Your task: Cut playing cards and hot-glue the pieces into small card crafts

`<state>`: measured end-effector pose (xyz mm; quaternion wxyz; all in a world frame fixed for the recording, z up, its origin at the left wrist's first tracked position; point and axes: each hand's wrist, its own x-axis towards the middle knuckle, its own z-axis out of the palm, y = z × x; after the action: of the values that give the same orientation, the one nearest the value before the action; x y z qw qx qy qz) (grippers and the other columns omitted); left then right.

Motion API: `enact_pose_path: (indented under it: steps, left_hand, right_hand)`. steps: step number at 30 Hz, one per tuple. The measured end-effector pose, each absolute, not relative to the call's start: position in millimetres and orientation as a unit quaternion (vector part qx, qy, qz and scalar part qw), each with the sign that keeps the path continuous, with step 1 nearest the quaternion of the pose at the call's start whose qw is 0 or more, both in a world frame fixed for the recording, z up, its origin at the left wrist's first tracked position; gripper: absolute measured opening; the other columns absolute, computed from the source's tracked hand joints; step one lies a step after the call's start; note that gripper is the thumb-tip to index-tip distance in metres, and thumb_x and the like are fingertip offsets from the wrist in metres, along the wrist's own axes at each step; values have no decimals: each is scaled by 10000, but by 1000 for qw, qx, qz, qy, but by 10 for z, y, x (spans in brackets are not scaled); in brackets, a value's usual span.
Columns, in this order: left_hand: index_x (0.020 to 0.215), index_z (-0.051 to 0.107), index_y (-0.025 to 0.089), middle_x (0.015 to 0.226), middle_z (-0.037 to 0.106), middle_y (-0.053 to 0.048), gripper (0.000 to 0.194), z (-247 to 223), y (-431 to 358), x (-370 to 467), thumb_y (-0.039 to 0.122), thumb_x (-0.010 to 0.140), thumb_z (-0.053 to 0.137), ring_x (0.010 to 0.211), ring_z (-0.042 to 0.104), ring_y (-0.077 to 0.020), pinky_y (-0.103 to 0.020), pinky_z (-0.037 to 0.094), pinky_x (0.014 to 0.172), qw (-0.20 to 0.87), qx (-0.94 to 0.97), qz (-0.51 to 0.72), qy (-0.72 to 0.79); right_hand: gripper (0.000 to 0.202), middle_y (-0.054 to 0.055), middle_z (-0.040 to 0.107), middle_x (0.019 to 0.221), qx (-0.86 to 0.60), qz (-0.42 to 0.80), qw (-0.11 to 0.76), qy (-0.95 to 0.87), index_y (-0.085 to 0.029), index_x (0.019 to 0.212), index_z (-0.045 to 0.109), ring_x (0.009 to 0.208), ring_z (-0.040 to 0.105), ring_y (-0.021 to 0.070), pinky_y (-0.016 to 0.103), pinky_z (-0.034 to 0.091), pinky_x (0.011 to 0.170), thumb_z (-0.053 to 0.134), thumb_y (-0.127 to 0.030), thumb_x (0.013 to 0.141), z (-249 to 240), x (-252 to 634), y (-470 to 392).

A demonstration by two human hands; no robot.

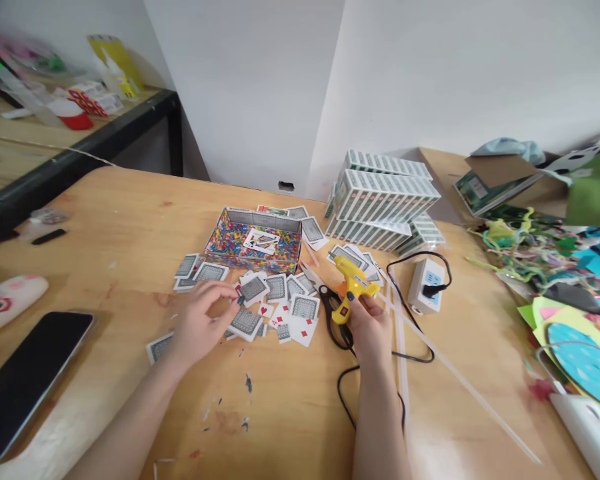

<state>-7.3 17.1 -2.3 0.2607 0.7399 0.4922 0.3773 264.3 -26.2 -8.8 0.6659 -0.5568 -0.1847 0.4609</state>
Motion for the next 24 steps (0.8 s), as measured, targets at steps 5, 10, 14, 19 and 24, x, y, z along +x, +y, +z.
enact_pose_path:
  steps: [5, 10, 14, 19, 24]
  left_hand:
    - [1067, 553, 211, 1073, 578, -86, 314, -133, 197, -35, 272, 760, 568, 1037, 473, -268, -417, 377, 892, 181, 792, 307, 496]
    - [1093, 542, 206, 1076, 592, -83, 323, -168, 214, -41, 244, 773, 551, 1024, 478, -270, -428, 380, 889, 173, 799, 291, 497]
    - [1047, 562, 203, 1049, 602, -78, 277, -158, 220, -49, 208, 770, 541, 998, 489, -265, -421, 388, 875, 175, 794, 292, 504]
    - [1040, 561, 207, 1053, 600, -75, 285, -180, 218, -49, 190, 756, 550, 996, 493, -265, -418, 396, 865, 180, 791, 305, 498]
    - [1032, 564, 196, 1042, 604, -66, 275, -198, 225, -52, 189, 757, 546, 997, 491, -253, -408, 404, 869, 166, 793, 299, 503]
  right_hand:
    - [301, -3, 624, 566, -641, 390, 642, -156, -144, 779, 651, 410, 524, 117, 217, 376, 345, 756, -335, 572, -75, 2639, -272]
    - [398, -3, 555, 487, -812, 219, 496, -216, -125, 686, 661, 438, 464, 131, 241, 330, 391, 677, -515, 607, -58, 2653, -298]
    - [444, 12, 514, 471, -867, 163, 379, -278, -149, 601, 628, 500, 478, 167, 267, 329, 451, 547, -576, 694, -37, 2684, -305]
    - [468, 60, 561, 566, -881, 58, 315, -348, -163, 575, 613, 577, 493, 197, 296, 332, 531, 480, -584, 730, -74, 2736, -307]
    - [441, 27, 483, 542, -888, -45, 310, -337, -171, 599, 572, 545, 453, 184, 304, 325, 534, 448, -564, 755, -133, 2804, -336]
